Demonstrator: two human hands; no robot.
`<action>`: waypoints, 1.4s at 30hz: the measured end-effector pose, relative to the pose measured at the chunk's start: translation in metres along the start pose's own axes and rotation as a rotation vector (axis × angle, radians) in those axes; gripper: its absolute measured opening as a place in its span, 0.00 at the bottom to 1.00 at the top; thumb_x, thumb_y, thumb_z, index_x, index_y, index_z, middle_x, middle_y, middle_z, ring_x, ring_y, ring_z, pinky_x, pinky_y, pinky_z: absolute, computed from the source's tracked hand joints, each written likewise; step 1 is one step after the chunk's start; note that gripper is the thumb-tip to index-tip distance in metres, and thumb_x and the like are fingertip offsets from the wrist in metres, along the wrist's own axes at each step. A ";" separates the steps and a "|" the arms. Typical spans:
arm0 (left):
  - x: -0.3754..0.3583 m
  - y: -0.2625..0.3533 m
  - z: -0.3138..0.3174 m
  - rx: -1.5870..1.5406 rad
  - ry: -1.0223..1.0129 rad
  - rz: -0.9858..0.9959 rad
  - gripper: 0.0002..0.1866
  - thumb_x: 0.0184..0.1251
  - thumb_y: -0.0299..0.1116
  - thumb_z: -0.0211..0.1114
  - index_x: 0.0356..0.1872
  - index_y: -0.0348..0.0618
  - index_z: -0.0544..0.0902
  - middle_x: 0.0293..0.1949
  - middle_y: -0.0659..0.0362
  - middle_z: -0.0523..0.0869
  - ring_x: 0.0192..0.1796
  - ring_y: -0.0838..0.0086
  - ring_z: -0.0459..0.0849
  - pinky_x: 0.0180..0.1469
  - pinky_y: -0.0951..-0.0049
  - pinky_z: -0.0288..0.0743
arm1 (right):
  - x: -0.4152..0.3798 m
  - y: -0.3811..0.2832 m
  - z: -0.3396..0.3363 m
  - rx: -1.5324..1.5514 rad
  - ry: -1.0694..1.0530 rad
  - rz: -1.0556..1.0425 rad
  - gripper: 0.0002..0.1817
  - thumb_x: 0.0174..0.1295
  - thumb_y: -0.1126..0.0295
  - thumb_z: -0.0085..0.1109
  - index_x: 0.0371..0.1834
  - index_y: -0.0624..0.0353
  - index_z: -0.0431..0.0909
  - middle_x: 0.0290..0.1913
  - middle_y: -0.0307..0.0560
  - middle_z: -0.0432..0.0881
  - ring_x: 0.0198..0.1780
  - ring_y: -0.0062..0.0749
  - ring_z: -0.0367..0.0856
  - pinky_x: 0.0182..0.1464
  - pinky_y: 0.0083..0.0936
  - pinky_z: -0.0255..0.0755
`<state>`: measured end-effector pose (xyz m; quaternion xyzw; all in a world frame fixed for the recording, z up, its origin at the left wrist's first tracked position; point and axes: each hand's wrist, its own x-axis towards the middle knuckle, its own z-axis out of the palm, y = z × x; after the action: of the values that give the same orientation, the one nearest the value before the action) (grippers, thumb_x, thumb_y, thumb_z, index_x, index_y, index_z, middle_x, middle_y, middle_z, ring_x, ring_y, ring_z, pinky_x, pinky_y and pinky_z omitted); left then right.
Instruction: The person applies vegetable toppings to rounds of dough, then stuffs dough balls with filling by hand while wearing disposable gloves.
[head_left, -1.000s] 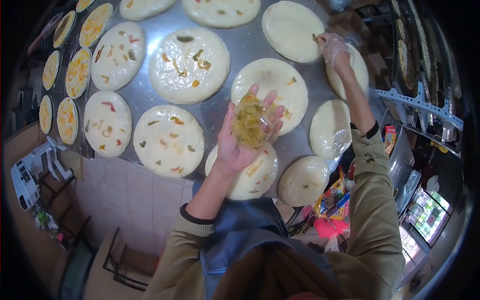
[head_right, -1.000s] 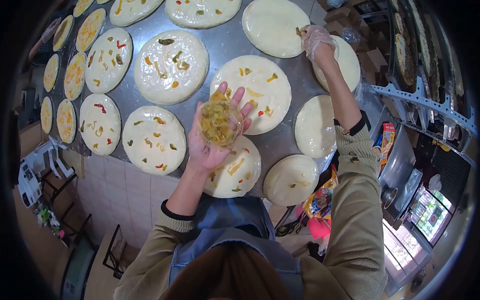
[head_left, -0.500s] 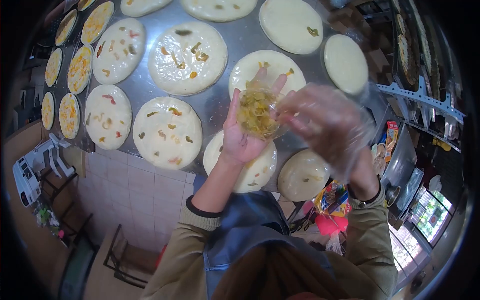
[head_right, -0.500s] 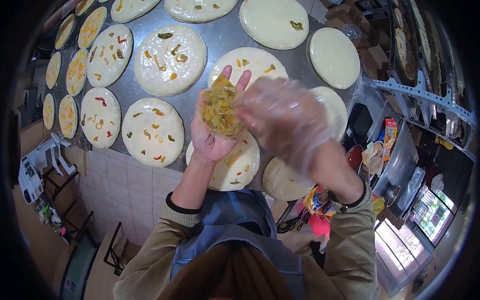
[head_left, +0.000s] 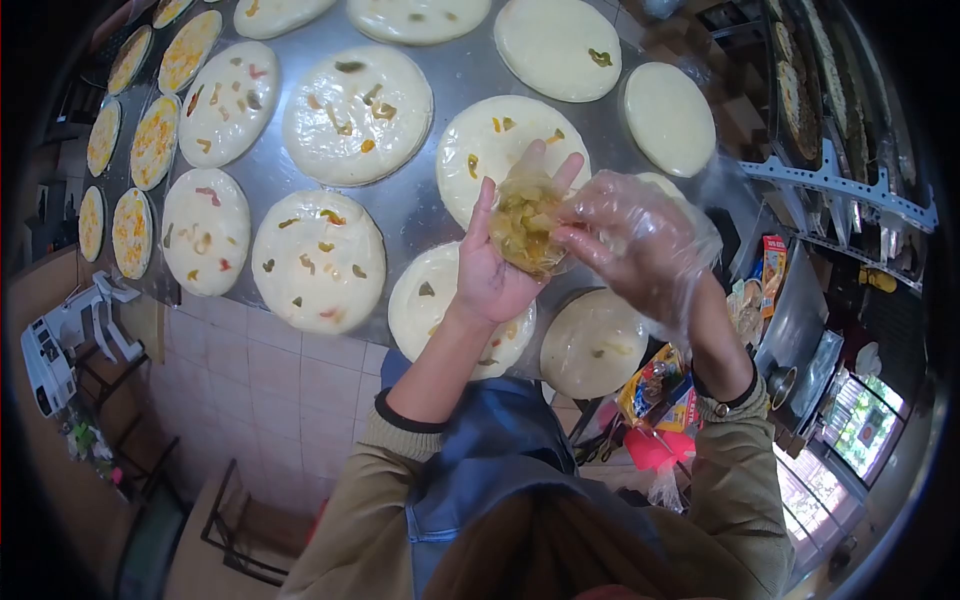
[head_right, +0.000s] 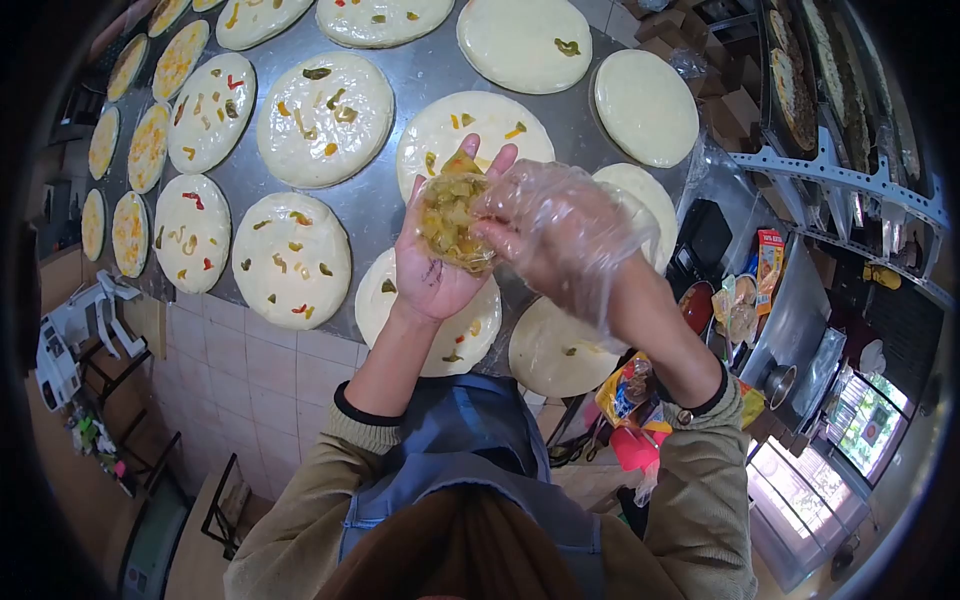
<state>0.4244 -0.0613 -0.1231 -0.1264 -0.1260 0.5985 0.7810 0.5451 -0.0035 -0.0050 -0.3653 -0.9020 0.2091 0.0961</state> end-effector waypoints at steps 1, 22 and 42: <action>0.002 0.001 -0.002 -0.062 -0.050 -0.010 0.30 0.77 0.53 0.32 0.76 0.56 0.48 0.76 0.52 0.49 0.75 0.55 0.54 0.75 0.50 0.48 | 0.004 0.002 -0.005 0.090 -0.059 0.060 0.11 0.60 0.63 0.60 0.39 0.59 0.83 0.36 0.53 0.83 0.40 0.49 0.81 0.43 0.35 0.75; 0.094 0.070 -0.028 -0.175 0.000 -0.089 0.28 0.78 0.51 0.38 0.73 0.52 0.57 0.72 0.50 0.60 0.72 0.54 0.62 0.73 0.53 0.57 | 0.090 0.068 0.016 0.408 -0.190 0.345 0.12 0.65 0.65 0.59 0.42 0.64 0.81 0.34 0.49 0.83 0.38 0.33 0.82 0.43 0.27 0.74; 0.113 0.118 -0.018 0.050 0.100 -0.025 0.29 0.77 0.51 0.37 0.75 0.56 0.52 0.75 0.54 0.52 0.74 0.53 0.55 0.74 0.49 0.53 | 0.178 0.231 0.066 -0.275 0.127 0.371 0.13 0.62 0.63 0.61 0.44 0.59 0.83 0.39 0.44 0.85 0.39 0.34 0.81 0.45 0.27 0.73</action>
<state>0.3524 0.0766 -0.1764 -0.1353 -0.0733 0.5844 0.7967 0.5395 0.2495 -0.1637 -0.5466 -0.8317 0.0751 0.0621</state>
